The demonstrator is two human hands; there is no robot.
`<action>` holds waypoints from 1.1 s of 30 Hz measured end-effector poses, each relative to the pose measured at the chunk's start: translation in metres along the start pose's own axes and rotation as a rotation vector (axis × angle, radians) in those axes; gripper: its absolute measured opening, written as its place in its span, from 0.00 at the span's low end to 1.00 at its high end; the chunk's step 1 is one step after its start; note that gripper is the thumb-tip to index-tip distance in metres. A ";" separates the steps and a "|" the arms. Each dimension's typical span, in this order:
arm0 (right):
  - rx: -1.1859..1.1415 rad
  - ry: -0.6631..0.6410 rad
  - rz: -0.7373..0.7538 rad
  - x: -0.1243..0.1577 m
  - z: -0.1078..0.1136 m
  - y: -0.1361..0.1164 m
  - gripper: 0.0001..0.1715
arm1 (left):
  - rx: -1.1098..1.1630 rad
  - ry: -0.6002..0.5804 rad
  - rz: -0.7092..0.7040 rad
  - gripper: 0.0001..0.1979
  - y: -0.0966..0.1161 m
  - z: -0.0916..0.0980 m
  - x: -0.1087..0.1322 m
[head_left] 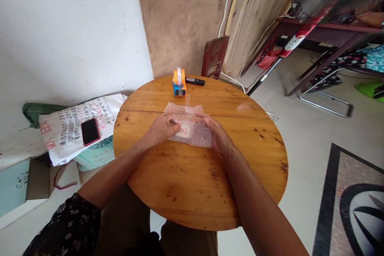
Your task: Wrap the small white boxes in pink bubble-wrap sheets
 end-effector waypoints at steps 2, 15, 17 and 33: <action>-0.010 0.002 -0.012 -0.001 0.000 0.002 0.36 | 0.054 0.011 -0.011 0.08 -0.006 -0.004 -0.001; 0.154 0.021 -0.062 0.000 0.000 0.007 0.25 | 0.233 -0.079 -0.062 0.09 -0.015 -0.014 -0.002; 0.292 0.052 -0.032 0.000 0.004 0.003 0.22 | 0.243 -0.085 -0.066 0.09 -0.014 -0.015 -0.002; 1.153 -0.052 0.496 0.021 -0.062 -0.052 0.12 | 0.235 -0.096 -0.080 0.10 -0.016 -0.011 -0.005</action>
Point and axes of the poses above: each hand's wrist, its own x-axis away from the middle knuckle, its own z-axis out of the back of the hand, y = z × x, the point moved 9 cm from there along -x, towards the middle knuckle, and after that the axes turned 15 degrees about -y, right-handed, at the moved point
